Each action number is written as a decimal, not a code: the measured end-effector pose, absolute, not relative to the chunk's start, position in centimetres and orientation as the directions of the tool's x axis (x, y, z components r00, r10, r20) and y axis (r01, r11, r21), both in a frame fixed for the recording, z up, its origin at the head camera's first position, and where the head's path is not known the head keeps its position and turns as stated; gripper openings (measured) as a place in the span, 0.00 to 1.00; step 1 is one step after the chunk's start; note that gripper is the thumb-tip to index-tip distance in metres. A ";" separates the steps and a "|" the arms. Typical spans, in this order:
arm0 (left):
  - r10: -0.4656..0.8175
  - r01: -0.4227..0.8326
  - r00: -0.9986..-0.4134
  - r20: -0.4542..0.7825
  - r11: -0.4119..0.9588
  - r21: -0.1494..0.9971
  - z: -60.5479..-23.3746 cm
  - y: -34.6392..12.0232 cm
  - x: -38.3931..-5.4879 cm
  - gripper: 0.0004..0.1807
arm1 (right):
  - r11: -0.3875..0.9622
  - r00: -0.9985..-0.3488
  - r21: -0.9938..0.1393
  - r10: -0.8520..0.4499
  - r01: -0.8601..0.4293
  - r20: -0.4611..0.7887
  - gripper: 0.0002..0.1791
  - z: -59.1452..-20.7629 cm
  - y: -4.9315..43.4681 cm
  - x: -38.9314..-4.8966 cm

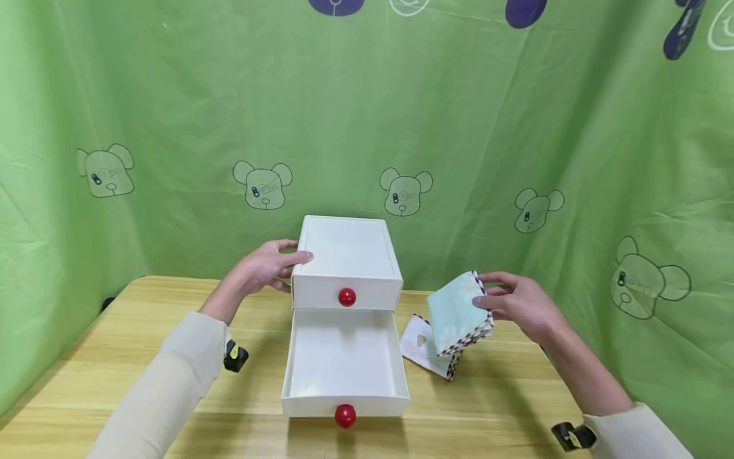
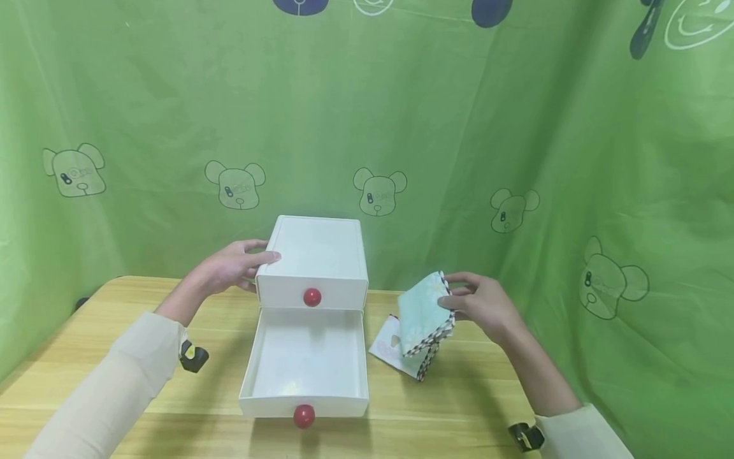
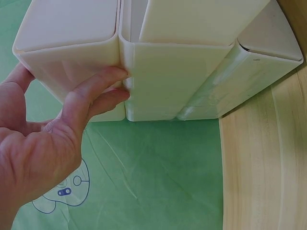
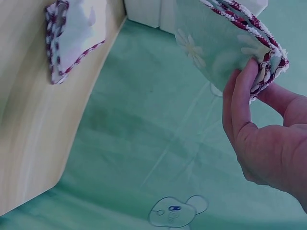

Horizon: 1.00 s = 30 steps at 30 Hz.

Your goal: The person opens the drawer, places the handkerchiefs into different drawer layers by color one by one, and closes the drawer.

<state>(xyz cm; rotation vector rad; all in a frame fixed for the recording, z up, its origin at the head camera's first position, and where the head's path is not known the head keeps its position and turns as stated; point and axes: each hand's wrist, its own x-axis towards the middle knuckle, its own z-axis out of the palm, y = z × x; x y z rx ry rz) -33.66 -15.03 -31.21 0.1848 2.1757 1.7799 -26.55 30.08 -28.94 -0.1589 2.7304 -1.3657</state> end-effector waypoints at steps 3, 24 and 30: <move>0.300 -0.098 -0.940 -0.160 0.211 0.973 -31.3 -15.1 -33.8 0.48 | 0.608 -0.988 -0.791 -0.151 -0.073 -0.025 0.42 -28.3 29.5 -26.2; 0.301 -0.100 -0.940 -0.158 0.200 0.975 -31.1 -15.1 -33.5 0.49 | 0.562 -0.958 -0.809 -0.286 -0.171 0.004 0.38 -25.9 25.2 -23.9; 0.304 -0.107 -0.939 -0.163 0.194 0.975 -31.2 -15.1 -33.5 0.48 | 0.547 -0.956 -0.821 -0.293 -0.167 -0.001 0.37 -26.0 24.3 -23.8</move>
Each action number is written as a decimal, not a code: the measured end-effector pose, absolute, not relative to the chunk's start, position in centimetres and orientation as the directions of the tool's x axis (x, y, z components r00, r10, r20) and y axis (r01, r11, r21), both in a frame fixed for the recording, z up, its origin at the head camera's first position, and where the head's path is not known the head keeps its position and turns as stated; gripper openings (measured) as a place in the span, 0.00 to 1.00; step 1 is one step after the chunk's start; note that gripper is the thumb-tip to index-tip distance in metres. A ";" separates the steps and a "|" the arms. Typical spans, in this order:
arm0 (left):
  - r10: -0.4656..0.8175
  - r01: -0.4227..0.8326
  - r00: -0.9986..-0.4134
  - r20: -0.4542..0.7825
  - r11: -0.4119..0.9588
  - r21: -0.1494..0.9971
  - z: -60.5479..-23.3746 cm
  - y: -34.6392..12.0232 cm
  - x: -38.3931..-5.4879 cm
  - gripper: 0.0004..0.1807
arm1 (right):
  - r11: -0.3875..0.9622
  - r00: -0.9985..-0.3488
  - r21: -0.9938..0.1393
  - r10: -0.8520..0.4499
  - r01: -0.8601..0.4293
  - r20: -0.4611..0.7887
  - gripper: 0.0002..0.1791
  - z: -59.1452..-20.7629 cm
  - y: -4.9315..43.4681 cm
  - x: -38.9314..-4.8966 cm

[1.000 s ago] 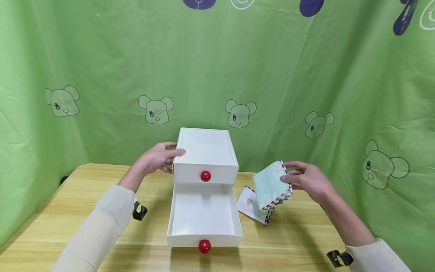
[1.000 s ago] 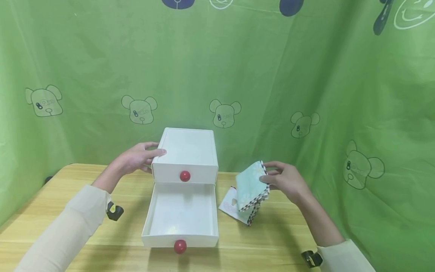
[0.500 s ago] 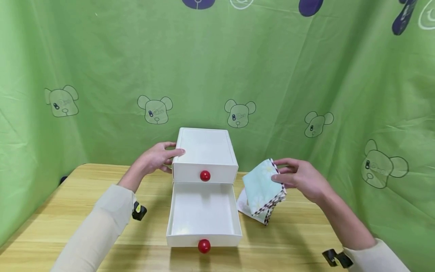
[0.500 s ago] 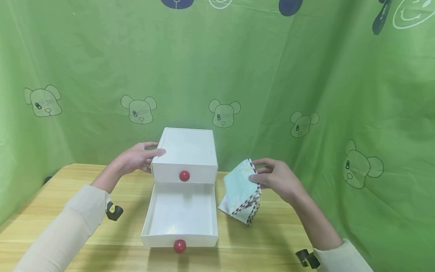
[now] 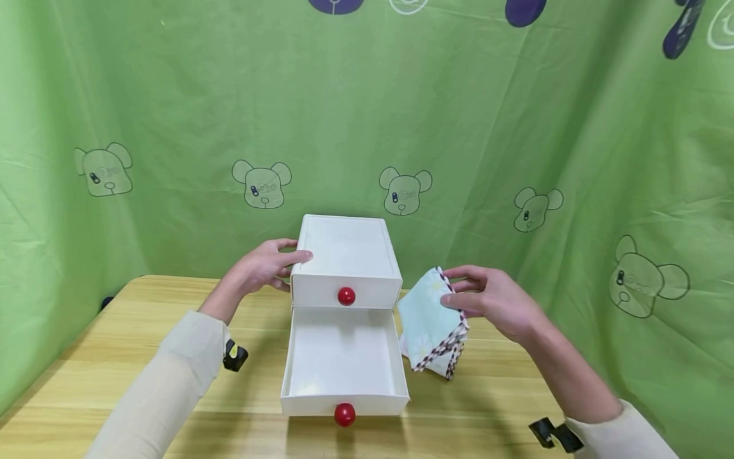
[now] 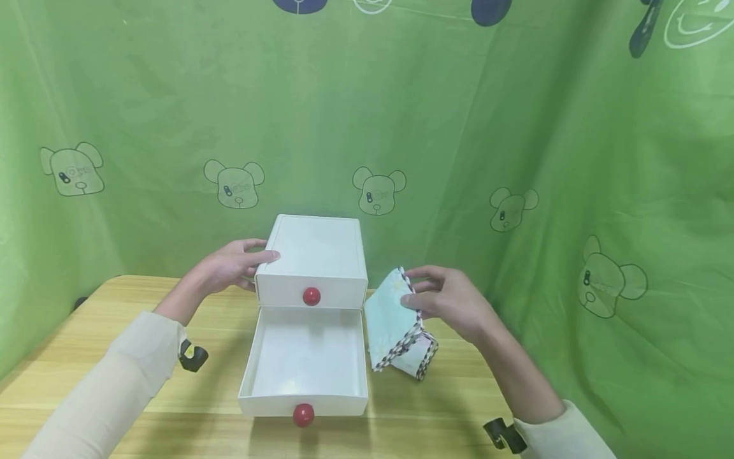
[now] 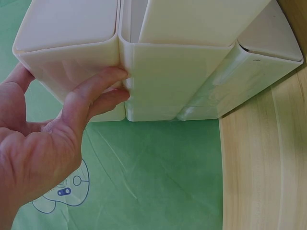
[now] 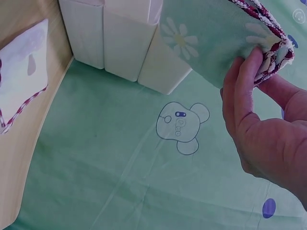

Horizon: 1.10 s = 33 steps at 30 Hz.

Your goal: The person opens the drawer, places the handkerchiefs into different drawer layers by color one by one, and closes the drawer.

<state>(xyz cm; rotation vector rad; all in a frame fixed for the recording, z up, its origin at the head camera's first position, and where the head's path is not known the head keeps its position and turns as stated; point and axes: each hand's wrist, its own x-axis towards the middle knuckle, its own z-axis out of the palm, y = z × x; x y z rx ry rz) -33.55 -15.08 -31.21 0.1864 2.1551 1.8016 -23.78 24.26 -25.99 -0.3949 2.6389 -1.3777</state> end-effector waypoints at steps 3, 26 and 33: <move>0.302 -0.107 -0.939 -0.163 0.194 0.975 -31.2 -15.1 -33.5 0.48 | 0.536 -0.953 -0.827 -0.304 -0.167 -0.005 0.36 -26.0 23.8 -23.8; 0.310 -0.105 -0.935 -0.173 0.223 0.969 -29.2 -14.5 -31.4 0.43 | 0.458 -0.947 -0.883 -0.316 -0.102 -0.055 0.33 -28.3 19.9 -23.8; 0.307 -0.104 -0.936 -0.173 0.228 0.968 -29.1 -14.5 -31.3 0.43 | 0.419 -0.951 -0.905 -0.302 -0.067 -0.070 0.31 -29.2 18.7 -23.8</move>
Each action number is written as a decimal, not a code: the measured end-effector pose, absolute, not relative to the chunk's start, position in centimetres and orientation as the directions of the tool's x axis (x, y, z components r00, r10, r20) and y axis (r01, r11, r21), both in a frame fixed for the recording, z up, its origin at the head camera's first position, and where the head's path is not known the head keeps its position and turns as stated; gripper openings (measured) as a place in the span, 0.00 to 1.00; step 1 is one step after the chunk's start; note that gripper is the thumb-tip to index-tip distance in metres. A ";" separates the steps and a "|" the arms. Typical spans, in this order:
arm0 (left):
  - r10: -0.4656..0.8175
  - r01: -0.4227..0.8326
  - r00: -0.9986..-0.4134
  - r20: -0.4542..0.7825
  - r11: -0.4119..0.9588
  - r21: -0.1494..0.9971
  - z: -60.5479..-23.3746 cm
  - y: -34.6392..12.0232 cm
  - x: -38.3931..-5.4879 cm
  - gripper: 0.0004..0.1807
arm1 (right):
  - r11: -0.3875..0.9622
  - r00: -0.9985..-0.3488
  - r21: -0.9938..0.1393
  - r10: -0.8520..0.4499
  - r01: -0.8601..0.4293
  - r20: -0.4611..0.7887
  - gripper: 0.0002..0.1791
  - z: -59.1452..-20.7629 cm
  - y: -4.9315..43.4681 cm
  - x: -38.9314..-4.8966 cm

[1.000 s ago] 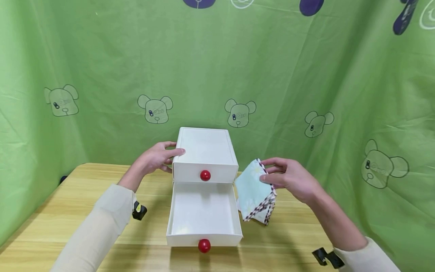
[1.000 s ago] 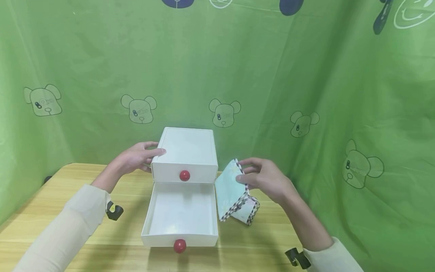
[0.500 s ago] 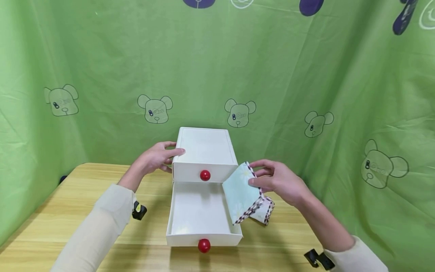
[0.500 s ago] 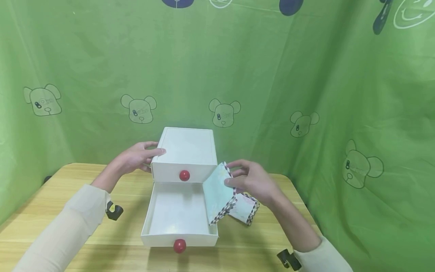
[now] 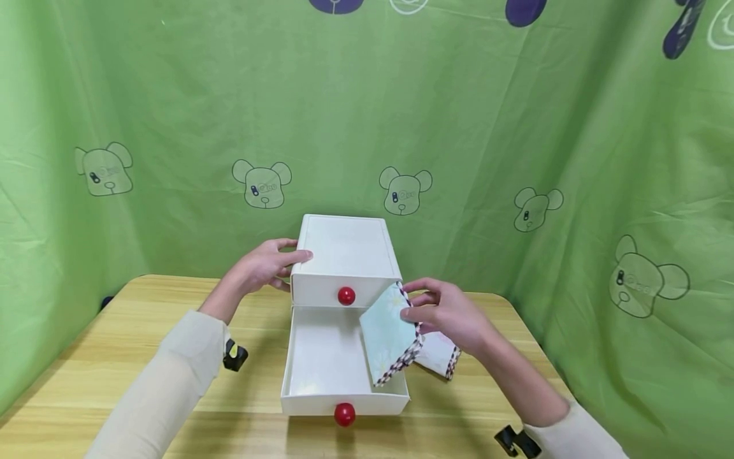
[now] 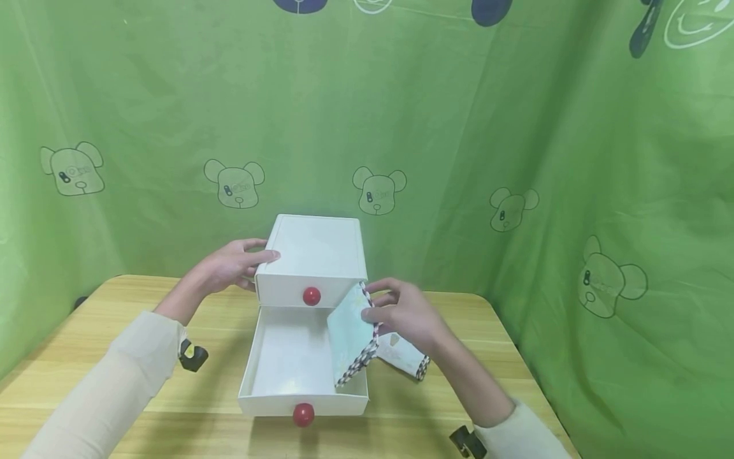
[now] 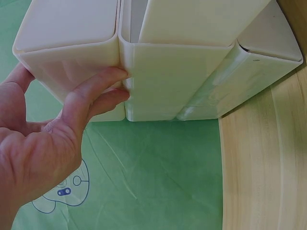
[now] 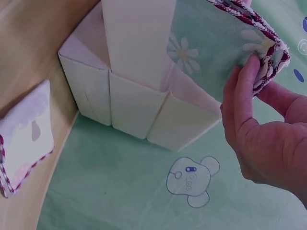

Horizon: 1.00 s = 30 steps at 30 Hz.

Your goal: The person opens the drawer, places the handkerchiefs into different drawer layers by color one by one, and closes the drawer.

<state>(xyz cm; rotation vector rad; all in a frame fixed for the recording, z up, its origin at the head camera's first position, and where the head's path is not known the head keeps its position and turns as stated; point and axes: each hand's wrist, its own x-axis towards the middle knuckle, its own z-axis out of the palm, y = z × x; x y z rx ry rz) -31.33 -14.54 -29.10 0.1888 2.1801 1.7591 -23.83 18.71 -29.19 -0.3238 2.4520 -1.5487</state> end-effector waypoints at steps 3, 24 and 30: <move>0.308 -0.103 -0.936 -0.172 0.226 0.969 -29.0 -14.5 -31.3 0.43 | 0.413 -0.951 -0.908 -0.301 -0.065 -0.069 0.30 -29.6 18.3 -23.8; 0.294 -0.103 -0.941 -0.165 0.214 0.971 -31.3 -15.1 -33.7 0.49 | 0.305 -0.961 -0.952 -0.264 -0.007 -0.078 0.28 -32.0 16.4 -24.1; 0.294 -0.102 -0.942 -0.164 0.214 0.972 -31.3 -15.1 -33.7 0.49 | 0.307 -0.964 -0.952 -0.249 0.010 -0.091 0.27 -32.8 16.4 -24.2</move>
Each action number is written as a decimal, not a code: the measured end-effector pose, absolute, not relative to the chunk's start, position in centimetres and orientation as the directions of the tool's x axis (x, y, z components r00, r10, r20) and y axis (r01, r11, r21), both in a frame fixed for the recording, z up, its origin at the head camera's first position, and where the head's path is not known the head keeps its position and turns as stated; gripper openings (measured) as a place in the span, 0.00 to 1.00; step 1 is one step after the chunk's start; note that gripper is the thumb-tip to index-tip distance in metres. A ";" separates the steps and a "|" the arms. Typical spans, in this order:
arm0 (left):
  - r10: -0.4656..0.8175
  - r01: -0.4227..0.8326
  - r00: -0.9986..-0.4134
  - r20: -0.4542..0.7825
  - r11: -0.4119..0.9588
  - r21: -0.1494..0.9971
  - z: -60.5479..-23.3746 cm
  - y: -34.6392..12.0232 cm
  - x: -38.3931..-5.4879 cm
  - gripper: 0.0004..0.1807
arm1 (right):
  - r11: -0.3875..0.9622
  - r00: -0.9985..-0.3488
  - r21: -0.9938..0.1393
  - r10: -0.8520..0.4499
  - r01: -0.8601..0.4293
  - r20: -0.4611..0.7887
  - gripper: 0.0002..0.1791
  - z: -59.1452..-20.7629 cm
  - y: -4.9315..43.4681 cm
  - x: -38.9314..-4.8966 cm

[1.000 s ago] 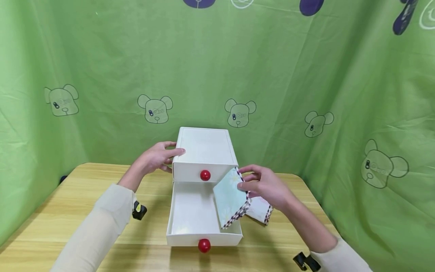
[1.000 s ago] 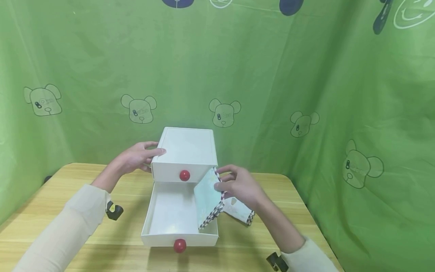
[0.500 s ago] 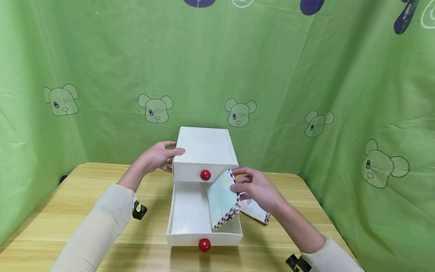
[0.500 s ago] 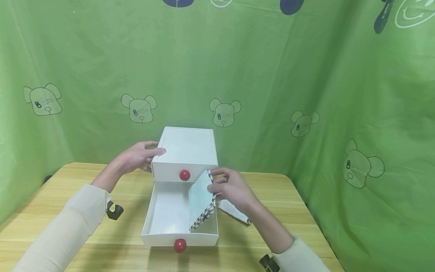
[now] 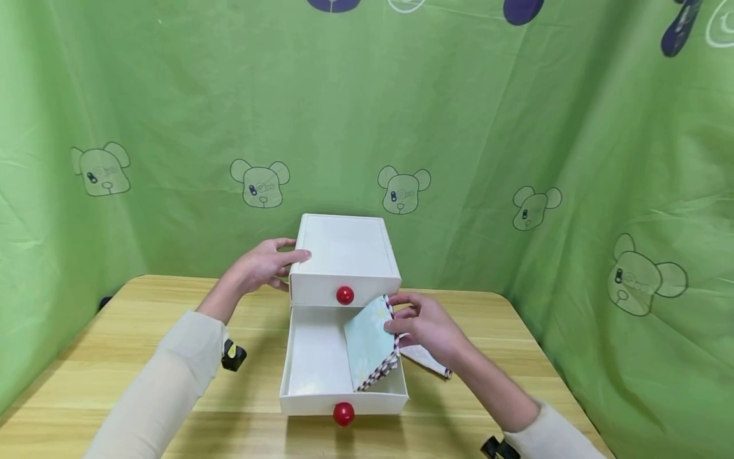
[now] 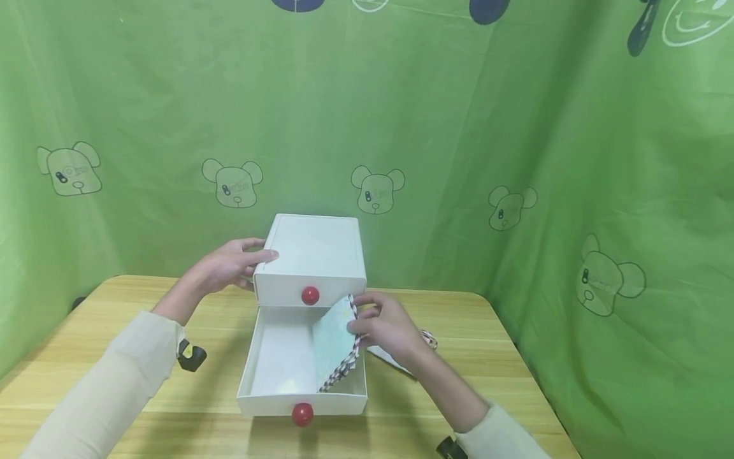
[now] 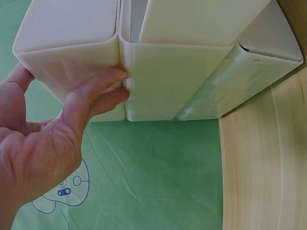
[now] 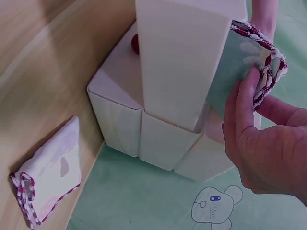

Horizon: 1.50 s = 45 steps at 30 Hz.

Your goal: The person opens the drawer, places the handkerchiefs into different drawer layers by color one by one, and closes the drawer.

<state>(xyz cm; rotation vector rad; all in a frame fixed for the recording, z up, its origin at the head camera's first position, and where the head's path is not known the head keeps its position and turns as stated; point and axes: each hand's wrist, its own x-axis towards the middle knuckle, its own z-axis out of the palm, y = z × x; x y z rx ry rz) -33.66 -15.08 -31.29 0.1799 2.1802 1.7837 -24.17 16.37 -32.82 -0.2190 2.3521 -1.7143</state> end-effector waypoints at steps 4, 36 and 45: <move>0.297 -0.103 -0.941 -0.163 0.210 0.972 -31.2 -15.1 -33.6 0.49 | 0.321 -0.965 -0.947 -0.247 0.010 -0.093 0.26 -33.2 16.3 -24.1; 0.290 -0.107 -0.942 -0.169 0.216 0.970 -31.2 -15.0 -33.4 0.49 | 0.396 -0.919 -0.918 -0.368 -0.019 -0.140 0.27 -32.8 17.8 -23.8; 0.293 -0.103 -0.942 -0.164 0.214 0.971 -31.1 -15.0 -33.4 0.48 | 0.369 -0.926 -0.929 -0.358 -0.021 -0.121 0.27 -33.1 17.7 -23.7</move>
